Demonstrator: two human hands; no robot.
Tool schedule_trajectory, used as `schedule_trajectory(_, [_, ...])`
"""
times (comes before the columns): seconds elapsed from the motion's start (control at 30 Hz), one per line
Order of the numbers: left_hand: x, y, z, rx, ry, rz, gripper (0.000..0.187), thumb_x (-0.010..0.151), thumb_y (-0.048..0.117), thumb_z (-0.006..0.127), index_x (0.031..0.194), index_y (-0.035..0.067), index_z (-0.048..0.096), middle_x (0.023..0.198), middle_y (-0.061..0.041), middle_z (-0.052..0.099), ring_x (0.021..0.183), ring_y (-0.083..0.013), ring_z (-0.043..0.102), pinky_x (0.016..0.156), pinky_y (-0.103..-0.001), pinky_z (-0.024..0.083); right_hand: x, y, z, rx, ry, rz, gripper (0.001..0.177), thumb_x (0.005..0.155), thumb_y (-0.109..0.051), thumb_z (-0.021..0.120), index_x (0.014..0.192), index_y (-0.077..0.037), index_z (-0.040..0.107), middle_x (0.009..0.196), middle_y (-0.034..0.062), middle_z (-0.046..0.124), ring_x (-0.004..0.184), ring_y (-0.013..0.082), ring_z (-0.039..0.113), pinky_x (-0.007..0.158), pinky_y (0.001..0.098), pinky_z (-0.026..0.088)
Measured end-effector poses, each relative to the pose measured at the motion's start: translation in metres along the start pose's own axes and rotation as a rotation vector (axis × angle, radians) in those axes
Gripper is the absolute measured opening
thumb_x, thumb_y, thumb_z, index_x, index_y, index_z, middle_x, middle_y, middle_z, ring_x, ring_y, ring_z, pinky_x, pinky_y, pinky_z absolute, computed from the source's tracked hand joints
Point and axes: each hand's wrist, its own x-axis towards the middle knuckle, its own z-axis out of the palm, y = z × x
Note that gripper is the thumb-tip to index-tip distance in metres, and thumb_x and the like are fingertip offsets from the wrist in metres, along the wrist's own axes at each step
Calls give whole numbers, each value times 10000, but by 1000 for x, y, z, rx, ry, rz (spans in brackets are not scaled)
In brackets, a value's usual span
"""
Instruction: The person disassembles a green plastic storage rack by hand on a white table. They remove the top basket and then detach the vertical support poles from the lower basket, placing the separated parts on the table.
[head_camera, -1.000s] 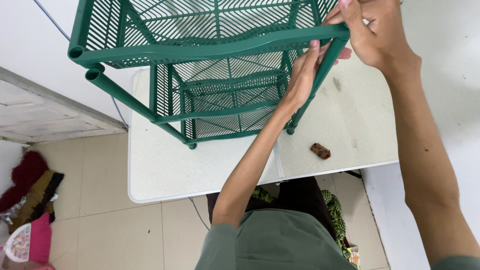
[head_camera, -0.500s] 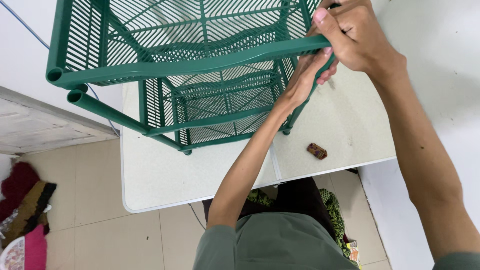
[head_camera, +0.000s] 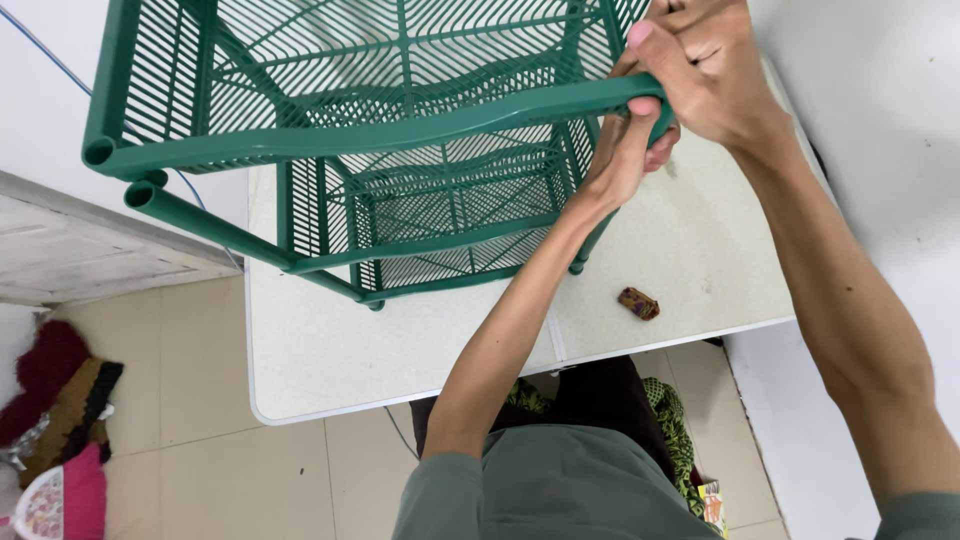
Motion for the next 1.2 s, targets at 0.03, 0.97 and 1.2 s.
schedule_trajectory(0.03, [0, 0, -3, 16, -38, -33, 770, 838, 849, 499, 794, 82, 459, 634, 16, 414, 515, -69, 346, 444, -261, 245, -1, -2, 0, 21, 0, 12, 362, 1192, -59, 530, 935, 35, 767, 749, 90, 647, 714, 127, 497, 661, 278, 374])
schedule_trajectory(0.97, [-25, 38, 16, 241, 235, 219, 554, 1054, 509, 590, 864, -7, 661, 747, -76, 623, 679, -118, 539, 609, -293, 421, 8, -50, 19, 359, 353, 498, 129, 1071, -92, 607, 1172, -12, 600, 941, 59, 649, 795, 150, 585, 644, 316, 494])
schedule_trajectory(1.2, [-22, 49, 19, 154, 176, 94, 514, 1053, 477, 546, 838, 24, 659, 748, -46, 624, 660, -122, 590, 623, -292, 479, 4, -42, 13, 511, 271, 730, 67, 1009, -132, 589, 1012, -65, 584, 704, 26, 577, 506, 176, 578, 358, 305, 436])
